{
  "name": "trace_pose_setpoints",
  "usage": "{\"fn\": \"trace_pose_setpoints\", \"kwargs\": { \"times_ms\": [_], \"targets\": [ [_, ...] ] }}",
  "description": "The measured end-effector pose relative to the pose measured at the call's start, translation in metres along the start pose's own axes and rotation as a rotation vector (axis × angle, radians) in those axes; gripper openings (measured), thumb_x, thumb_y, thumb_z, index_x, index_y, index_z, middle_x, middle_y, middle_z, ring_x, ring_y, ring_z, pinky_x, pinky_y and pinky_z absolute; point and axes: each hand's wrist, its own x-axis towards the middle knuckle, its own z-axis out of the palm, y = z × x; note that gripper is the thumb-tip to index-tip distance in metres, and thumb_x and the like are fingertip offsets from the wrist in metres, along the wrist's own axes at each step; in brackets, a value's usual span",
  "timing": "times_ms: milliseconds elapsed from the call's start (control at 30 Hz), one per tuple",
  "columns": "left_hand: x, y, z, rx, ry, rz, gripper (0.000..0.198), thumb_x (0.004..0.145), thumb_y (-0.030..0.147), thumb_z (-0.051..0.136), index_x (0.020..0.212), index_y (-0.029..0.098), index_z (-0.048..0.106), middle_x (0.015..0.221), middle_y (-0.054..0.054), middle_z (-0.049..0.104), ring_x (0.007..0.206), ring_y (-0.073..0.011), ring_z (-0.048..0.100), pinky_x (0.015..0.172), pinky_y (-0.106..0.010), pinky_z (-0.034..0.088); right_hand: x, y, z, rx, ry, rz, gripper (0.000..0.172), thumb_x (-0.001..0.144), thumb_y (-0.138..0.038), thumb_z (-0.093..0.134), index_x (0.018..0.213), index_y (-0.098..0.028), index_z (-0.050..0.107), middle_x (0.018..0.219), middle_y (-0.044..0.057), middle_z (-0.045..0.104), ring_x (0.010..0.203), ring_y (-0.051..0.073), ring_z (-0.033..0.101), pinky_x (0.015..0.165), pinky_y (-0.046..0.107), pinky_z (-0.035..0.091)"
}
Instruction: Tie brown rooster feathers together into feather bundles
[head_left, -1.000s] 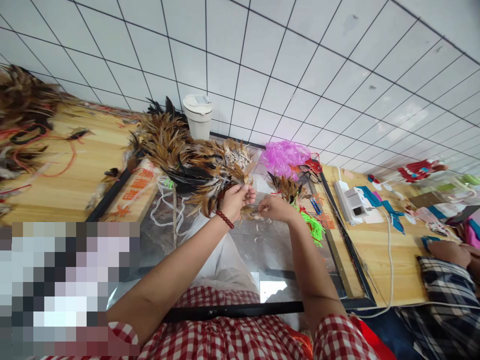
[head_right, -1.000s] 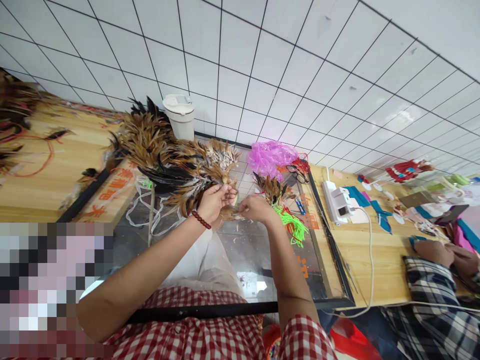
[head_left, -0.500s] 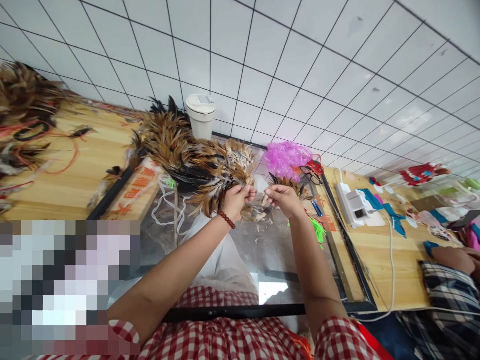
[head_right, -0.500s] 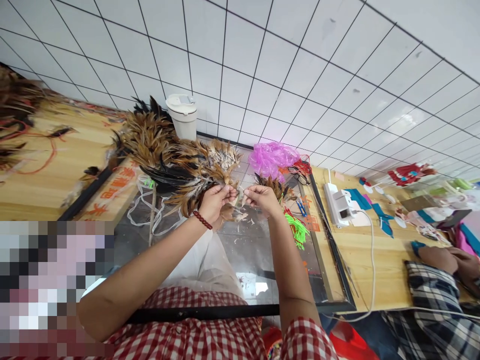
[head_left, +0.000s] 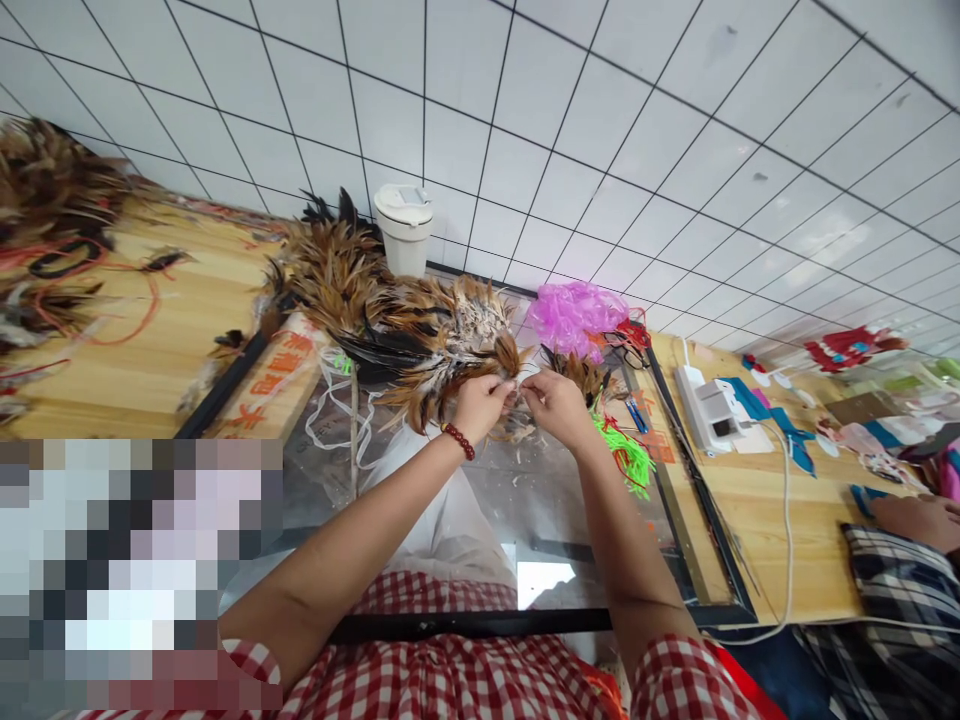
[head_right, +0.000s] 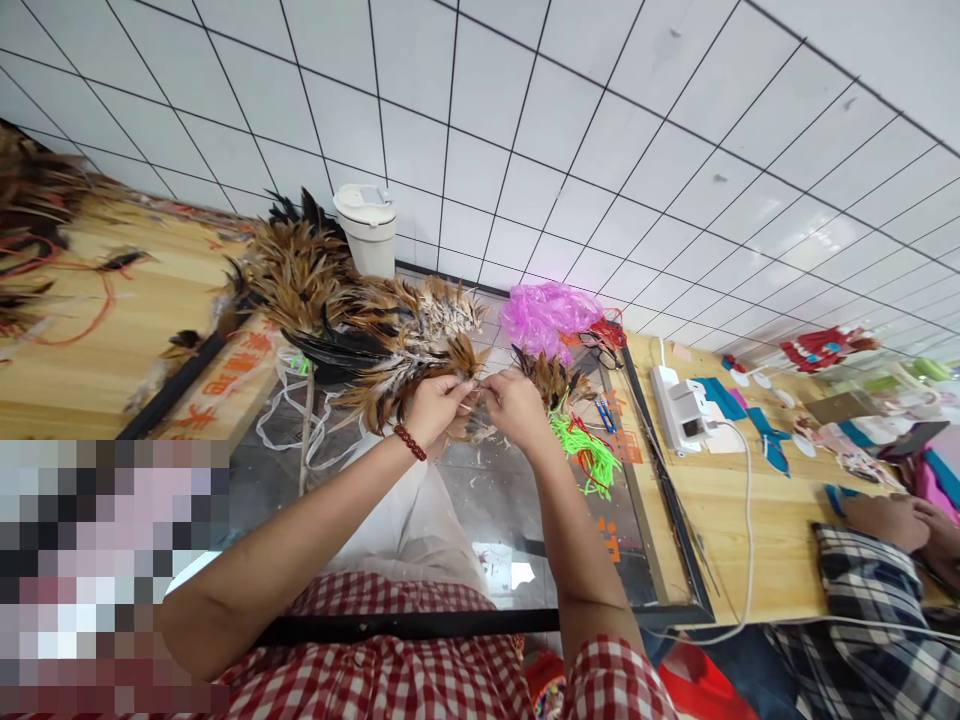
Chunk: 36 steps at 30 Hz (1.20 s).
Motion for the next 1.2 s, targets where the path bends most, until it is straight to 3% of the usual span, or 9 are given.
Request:
{"fn": "trace_pose_setpoints", "kwargs": {
  "times_ms": [167, 333, 400, 500, 633, 800, 1000, 1200],
  "targets": [
    [0.000, -0.009, -0.001, 0.193, -0.109, 0.000, 0.025, 0.076, 0.022, 0.059, 0.054, 0.014, 0.056, 0.049, 0.002, 0.055, 0.042, -0.0084, 0.049, 0.041, -0.019, 0.037, 0.002, 0.001, 0.001, -0.053, 0.031, -0.022, 0.021, 0.085, -0.019, 0.049, 0.079, -0.017, 0.069, 0.083, 0.008, 0.067, 0.079, 0.019, 0.060, 0.071, 0.027, 0.041],
    [0.003, -0.005, 0.000, -0.104, -0.021, -0.062, 0.017, 0.079, 0.020, 0.058, 0.064, 0.013, 0.060, 0.052, 0.002, 0.055, 0.041, -0.0058, 0.047, 0.041, -0.018, 0.036, 0.001, 0.027, 0.003, 0.111, 0.190, 0.234, 0.018, 0.081, -0.025, 0.054, 0.084, -0.019, 0.071, 0.085, 0.007, 0.071, 0.078, 0.019, 0.063, 0.074, 0.029, 0.043],
    [0.003, 0.001, -0.001, -0.223, 0.023, -0.073, 0.014, 0.079, 0.020, 0.060, 0.068, 0.012, 0.062, 0.053, 0.002, 0.055, 0.042, -0.0051, 0.047, 0.041, -0.017, 0.037, 0.001, 0.036, 0.002, 0.270, 0.195, 0.342, 0.016, 0.078, -0.029, 0.058, 0.078, -0.018, 0.070, 0.075, 0.005, 0.069, 0.069, 0.018, 0.061, 0.069, 0.030, 0.044],
    [0.002, 0.008, -0.002, -0.316, 0.061, -0.093, 0.013, 0.079, 0.019, 0.061, 0.070, 0.011, 0.062, 0.053, 0.002, 0.056, 0.042, -0.0053, 0.048, 0.042, -0.018, 0.039, 0.003, 0.039, 0.002, 0.733, 0.153, 0.433, 0.021, 0.070, -0.039, 0.066, 0.072, -0.018, 0.065, 0.062, 0.001, 0.063, 0.057, 0.014, 0.056, 0.061, 0.027, 0.044],
    [-0.002, 0.014, -0.002, -0.375, 0.012, -0.136, 0.012, 0.079, 0.018, 0.063, 0.071, 0.009, 0.064, 0.061, -0.003, 0.063, 0.049, -0.0070, 0.057, 0.051, -0.019, 0.048, 0.007, 0.029, 0.004, 1.092, 0.165, 0.499, 0.031, 0.058, -0.042, 0.077, 0.071, -0.018, 0.064, 0.061, -0.001, 0.061, 0.055, 0.011, 0.056, 0.058, 0.025, 0.045],
    [-0.005, 0.014, 0.001, -0.407, -0.017, -0.192, 0.013, 0.078, 0.021, 0.067, 0.072, 0.009, 0.064, 0.074, -0.007, 0.068, 0.060, -0.0110, 0.065, 0.059, -0.023, 0.054, 0.008, 0.016, 0.006, 1.005, 0.238, 0.397, 0.025, 0.064, -0.039, 0.075, 0.071, -0.017, 0.064, 0.061, -0.001, 0.062, 0.056, 0.011, 0.057, 0.059, 0.025, 0.045],
    [-0.007, 0.011, 0.002, -0.337, -0.110, -0.237, 0.013, 0.081, 0.019, 0.064, 0.074, 0.008, 0.064, 0.066, -0.008, 0.068, 0.054, -0.0105, 0.064, 0.055, -0.022, 0.053, 0.006, 0.008, 0.009, 0.794, 0.268, 0.299, 0.019, 0.074, -0.035, 0.066, 0.075, -0.016, 0.065, 0.064, 0.001, 0.063, 0.060, 0.012, 0.057, 0.062, 0.025, 0.045],
    [-0.009, 0.007, 0.004, -0.296, -0.205, -0.205, 0.017, 0.077, 0.019, 0.068, 0.065, 0.009, 0.063, 0.056, -0.003, 0.062, 0.044, -0.0062, 0.055, 0.044, -0.017, 0.044, 0.006, 0.014, 0.019, 0.675, 0.285, 0.281, 0.018, 0.075, -0.035, 0.061, 0.075, -0.017, 0.065, 0.066, 0.000, 0.064, 0.061, 0.013, 0.057, 0.063, 0.025, 0.046]
  ]
}}
